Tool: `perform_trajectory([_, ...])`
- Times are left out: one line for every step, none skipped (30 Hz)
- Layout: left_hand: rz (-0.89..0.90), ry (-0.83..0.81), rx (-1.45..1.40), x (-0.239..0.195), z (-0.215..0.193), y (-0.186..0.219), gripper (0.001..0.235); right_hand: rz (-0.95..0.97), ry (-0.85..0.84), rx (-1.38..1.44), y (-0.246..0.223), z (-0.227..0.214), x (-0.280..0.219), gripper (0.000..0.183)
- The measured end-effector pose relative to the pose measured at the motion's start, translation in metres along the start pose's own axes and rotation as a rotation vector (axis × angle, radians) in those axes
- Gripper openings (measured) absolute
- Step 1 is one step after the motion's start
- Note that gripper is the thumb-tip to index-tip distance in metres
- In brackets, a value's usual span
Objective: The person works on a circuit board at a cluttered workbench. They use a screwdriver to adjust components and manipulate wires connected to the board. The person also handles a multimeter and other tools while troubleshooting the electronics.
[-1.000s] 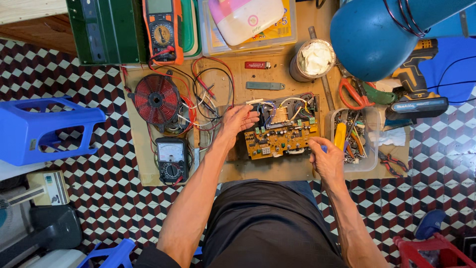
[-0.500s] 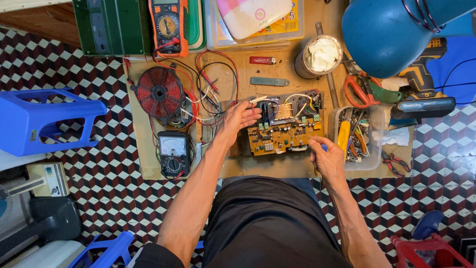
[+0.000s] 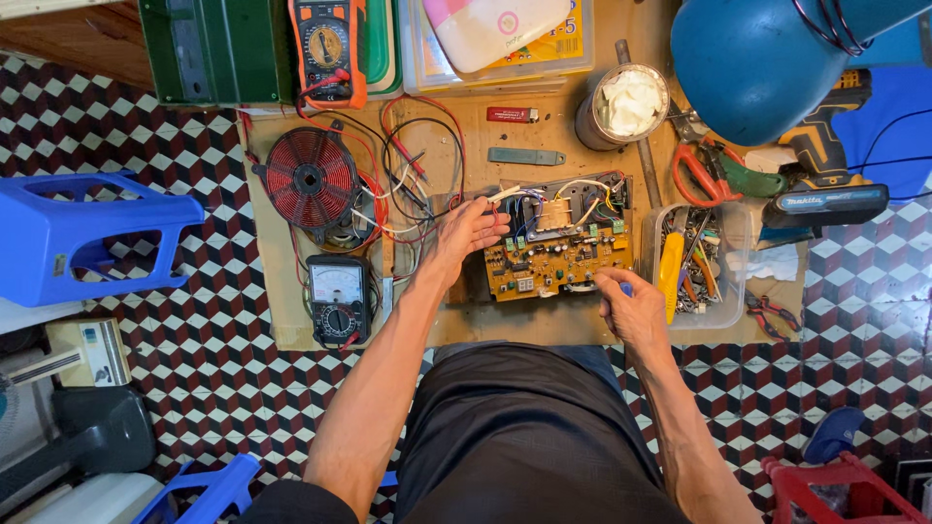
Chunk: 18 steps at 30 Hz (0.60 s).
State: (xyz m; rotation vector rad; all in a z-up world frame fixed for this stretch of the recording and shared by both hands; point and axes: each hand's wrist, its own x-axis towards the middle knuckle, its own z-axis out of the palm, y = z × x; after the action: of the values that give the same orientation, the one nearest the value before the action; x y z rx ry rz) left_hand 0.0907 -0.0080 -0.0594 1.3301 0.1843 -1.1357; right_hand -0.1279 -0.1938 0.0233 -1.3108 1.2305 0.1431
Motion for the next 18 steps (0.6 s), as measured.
perform_trajectory([-0.001, 0.000, -0.002, 0.0005, 0.0003, -0.0001, 0.049, 0.005, 0.000, 0.002, 0.0006, 0.0000, 0.0004, 0.028])
perform_trajectory([-0.002, 0.002, -0.004, 0.0006, 0.0002, -0.0002, 0.048, 0.007, -0.004, 0.003, 0.0010, 0.0001, 0.0007, 0.028])
perform_trajectory([-0.003, 0.004, -0.006, 0.0007, 0.0001, -0.0003, 0.047, 0.009, -0.008, 0.004, 0.0014, 0.0002, 0.0008, 0.027])
perform_trajectory([0.000, 0.004, -0.010, 0.0008, 0.0001, -0.0005, 0.047, 0.011, -0.012, 0.005, 0.0016, 0.0001, 0.0006, 0.027])
perform_trajectory([0.004, 0.005, -0.014, 0.0009, 0.0002, -0.0007, 0.047, 0.013, -0.012, 0.002, 0.0017, 0.0000, 0.0005, 0.027])
perform_trajectory([0.006, 0.005, -0.017, 0.0006, 0.0003, -0.0010, 0.046, 0.015, -0.012, -0.001, 0.0018, -0.0002, -0.0001, 0.027])
perform_trajectory([0.010, 0.005, -0.010, 0.0004, 0.0005, -0.0012, 0.046, 0.017, -0.012, -0.003, 0.0018, -0.0003, -0.0006, 0.027])
perform_trajectory([0.014, 0.004, -0.004, 0.0004, 0.0007, -0.0011, 0.046, 0.022, -0.012, 0.001, 0.0016, -0.0004, -0.0008, 0.028])
perform_trajectory([0.018, 0.004, 0.003, 0.0006, 0.0008, -0.0009, 0.045, 0.027, -0.013, 0.005, 0.0014, -0.0005, -0.0009, 0.028])
perform_trajectory([0.019, 0.004, 0.009, 0.0006, 0.0010, -0.0007, 0.045, 0.033, -0.014, 0.010, 0.0014, -0.0005, -0.0012, 0.028])
perform_trajectory([0.020, 0.005, 0.015, 0.0007, 0.0012, -0.0006, 0.045, 0.035, -0.016, 0.008, 0.0014, -0.0006, -0.0012, 0.028])
perform_trajectory([0.022, 0.005, 0.020, 0.0010, 0.0014, -0.0005, 0.045, 0.037, -0.017, 0.007, 0.0015, -0.0007, -0.0009, 0.028])
perform_trajectory([0.020, 0.010, 0.020, 0.0014, 0.0018, -0.0006, 0.045, 0.040, -0.018, 0.006, 0.0018, -0.0008, -0.0003, 0.029])
perform_trajectory([0.018, 0.016, 0.020, 0.0018, 0.0021, -0.0008, 0.045, 0.040, -0.021, 0.008, 0.0023, -0.0009, 0.0002, 0.029])
perform_trajectory([0.016, 0.021, 0.019, 0.0023, 0.0024, -0.0013, 0.045, 0.040, -0.024, 0.010, 0.0029, -0.0010, 0.0008, 0.029])
perform_trajectory([0.014, 0.029, 0.020, 0.0029, 0.0025, -0.0018, 0.045, 0.040, -0.027, 0.012, 0.0036, -0.0010, 0.0013, 0.029])
perform_trajectory([0.012, 0.037, 0.021, 0.0035, 0.0026, -0.0025, 0.044, 0.038, -0.030, 0.014, 0.0042, -0.0008, 0.0021, 0.029])
perform_trajectory([0.009, 0.044, 0.023, 0.0044, 0.0029, -0.0034, 0.044, 0.037, -0.031, 0.017, 0.0049, -0.0008, 0.0028, 0.029])
